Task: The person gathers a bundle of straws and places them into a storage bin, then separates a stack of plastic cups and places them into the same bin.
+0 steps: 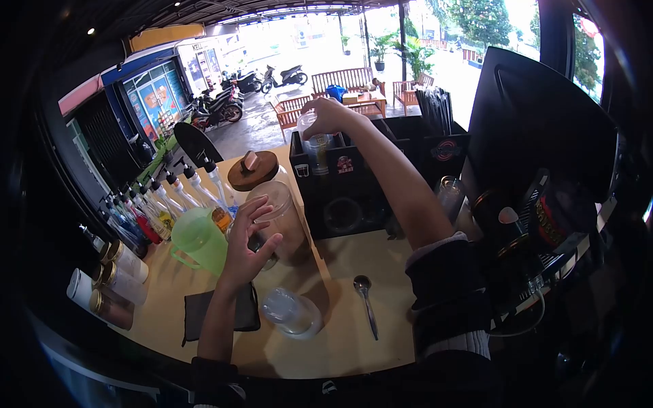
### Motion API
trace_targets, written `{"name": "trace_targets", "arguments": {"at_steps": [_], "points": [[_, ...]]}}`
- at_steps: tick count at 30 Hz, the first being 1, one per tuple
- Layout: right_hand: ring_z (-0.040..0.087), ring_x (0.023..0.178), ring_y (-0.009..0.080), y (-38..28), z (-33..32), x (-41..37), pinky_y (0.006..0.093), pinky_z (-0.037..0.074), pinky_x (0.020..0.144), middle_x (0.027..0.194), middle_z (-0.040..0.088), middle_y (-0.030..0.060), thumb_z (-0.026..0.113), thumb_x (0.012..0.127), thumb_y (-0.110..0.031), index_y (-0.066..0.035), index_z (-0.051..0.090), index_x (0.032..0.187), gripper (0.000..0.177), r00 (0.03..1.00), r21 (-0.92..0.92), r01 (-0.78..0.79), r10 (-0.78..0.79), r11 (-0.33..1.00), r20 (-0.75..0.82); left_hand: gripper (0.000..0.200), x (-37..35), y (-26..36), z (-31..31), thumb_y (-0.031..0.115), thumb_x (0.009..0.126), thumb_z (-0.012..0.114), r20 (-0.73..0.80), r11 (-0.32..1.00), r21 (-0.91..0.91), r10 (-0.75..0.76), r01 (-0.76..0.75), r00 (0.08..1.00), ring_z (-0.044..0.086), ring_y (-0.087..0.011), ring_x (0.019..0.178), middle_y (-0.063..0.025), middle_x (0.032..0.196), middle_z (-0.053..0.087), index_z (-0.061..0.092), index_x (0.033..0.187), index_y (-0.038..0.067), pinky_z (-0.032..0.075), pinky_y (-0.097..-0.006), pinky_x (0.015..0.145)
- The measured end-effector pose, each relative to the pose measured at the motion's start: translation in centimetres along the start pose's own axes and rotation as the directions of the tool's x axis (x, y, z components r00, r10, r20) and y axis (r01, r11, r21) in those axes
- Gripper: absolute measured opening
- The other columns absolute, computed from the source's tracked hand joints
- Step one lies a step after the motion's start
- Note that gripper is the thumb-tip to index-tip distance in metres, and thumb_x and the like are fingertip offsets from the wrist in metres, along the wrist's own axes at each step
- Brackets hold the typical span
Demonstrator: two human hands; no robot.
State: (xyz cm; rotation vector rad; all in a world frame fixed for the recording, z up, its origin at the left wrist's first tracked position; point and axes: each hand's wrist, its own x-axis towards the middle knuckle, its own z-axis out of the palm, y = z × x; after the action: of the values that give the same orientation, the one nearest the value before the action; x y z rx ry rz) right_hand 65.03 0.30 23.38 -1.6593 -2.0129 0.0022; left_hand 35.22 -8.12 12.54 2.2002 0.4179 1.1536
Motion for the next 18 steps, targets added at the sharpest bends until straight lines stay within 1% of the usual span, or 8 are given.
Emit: {"name": "trace_targets", "arguments": {"at_steps": [1, 4, 8, 9, 13, 15, 16, 18], "points": [[0.057, 0.1, 0.029, 0.4, 0.8, 0.2, 0.0385, 0.046, 0.087, 0.105, 0.061, 0.016, 0.078, 0.054, -0.039, -0.01, 0.059, 0.11, 0.067, 0.996, -0.045, 0.057, -0.059, 0.997, -0.061, 0.06, 0.0, 0.0, 0.1, 0.017, 0.077, 0.067, -0.005, 1.0, 0.009, 0.013, -0.013, 1.0, 0.048, -0.0225, 0.115, -0.0113, 0.127, 0.042, 0.038, 0.129, 0.007, 0.044, -0.0365, 0.09], [0.057, 0.1, 0.0294, 0.8, 1.8, 0.4, 0.0382, 0.045, 0.087, 0.106, 0.061, 0.0159, 0.079, 0.052, -0.039, -0.008, 0.06, 0.107, 0.065, 1.0, -0.041, 0.005, -0.005, 0.999, -0.011, 0.06, 0.0, -0.1, 0.2, 0.014, 0.077, 0.068, -0.006, 0.999, 0.021, 0.027, -0.027, 1.0, 0.049, -0.0223, 0.115, -0.0114, 0.127, 0.042, 0.038, 0.128, 0.007, 0.044, -0.036, 0.089], [0.059, 0.095, 0.0313, -0.2, 2.1, -0.5, 0.0376, 0.046, 0.086, 0.1, 0.062, 0.0171, 0.079, 0.051, -0.038, -0.007, 0.061, 0.104, 0.064, 0.999, -0.065, -0.005, 0.002, 0.998, -0.05, 0.06, 0.0, -0.1, 0.3, 0.013, 0.076, 0.068, -0.005, 0.999, 0.023, 0.035, -0.035, 0.999, 0.049, -0.0225, 0.114, -0.0117, 0.127, 0.042, 0.039, 0.128, 0.007, 0.044, -0.0354, 0.088], [0.06, 0.095, 0.0319, -0.1, 2.3, -0.6, 0.0374, 0.046, 0.087, 0.1, 0.063, 0.018, 0.079, 0.05, -0.038, -0.006, 0.061, 0.103, 0.065, 0.997, -0.065, -0.01, 0.005, 0.998, -0.076, 0.06, -0.1, -0.2, 0.4, 0.013, 0.076, 0.068, -0.008, 0.999, 0.02, 0.032, -0.032, 0.999, 0.049, -0.0226, 0.114, -0.0118, 0.127, 0.042, 0.039, 0.128, 0.006, 0.045, -0.0352, 0.088], [0.059, 0.097, 0.0319, -0.3, 2.6, -0.7, 0.0375, 0.045, 0.087, 0.103, 0.062, 0.0192, 0.079, 0.05, -0.038, -0.004, 0.061, 0.103, 0.065, 0.997, -0.062, -0.02, 0.015, 0.998, -0.076, 0.06, -0.1, -0.3, 0.5, 0.013, 0.077, 0.068, -0.006, 0.999, 0.007, 0.045, -0.045, 0.999, 0.05, -0.0228, 0.114, -0.0123, 0.127, 0.043, 0.039, 0.128, 0.006, 0.045, -0.0348, 0.087], [0.058, 0.1, 0.0306, -0.5, 2.8, -1.1, 0.0366, 0.045, 0.09, 0.104, 0.062, 0.0172, 0.079, 0.052, -0.036, -0.005, 0.059, 0.107, 0.066, 0.998, -0.156, -0.066, 0.062, 0.986, -0.032, 0.06, -0.1, -0.2, 0.5, 0.014, 0.077, 0.068, -0.006, 0.999, 0.003, 0.039, -0.039, 0.999, 0.05, -0.0228, 0.114, -0.0123, 0.127, 0.043, 0.039, 0.128, 0.006, 0.045, -0.0349, 0.087], [0.058, 0.1, 0.0306, -0.6, 3.1, -1.3, 0.0366, 0.045, 0.09, 0.104, 0.062, 0.0172, 0.079, 0.052, -0.036, -0.005, 0.059, 0.107, 0.066, 0.998, -0.156, -0.067, 0.063, 0.986, -0.032, 0.06, -0.2, -0.2, 0.5, 0.014, 0.077, 0.068, -0.006, 0.999, 0.0, 0.032, -0.032, 0.999, 0.05, -0.0228, 0.114, -0.0124, 0.127, 0.043, 0.039, 0.128, 0.006, 0.045, -0.0349, 0.087], [0.058, 0.101, 0.0306, -0.9, 3.8, -1.5, 0.0372, 0.045, 0.091, 0.104, 0.062, 0.0155, 0.078, 0.053, -0.037, -0.005, 0.059, 0.106, 0.064, 0.989, -0.202, -0.117, 0.097, 0.972, -0.108, 0.059, -0.3, 0.1, 0.4, 0.011, 0.077, 0.067, 0.015, 1.0, -0.012, 0.017, -0.017, 1.0, 0.048, -0.022, 0.116, -0.0111, 0.129, 0.04, 0.037, 0.129, 0.006, 0.043, -0.0346, 0.089]]}}
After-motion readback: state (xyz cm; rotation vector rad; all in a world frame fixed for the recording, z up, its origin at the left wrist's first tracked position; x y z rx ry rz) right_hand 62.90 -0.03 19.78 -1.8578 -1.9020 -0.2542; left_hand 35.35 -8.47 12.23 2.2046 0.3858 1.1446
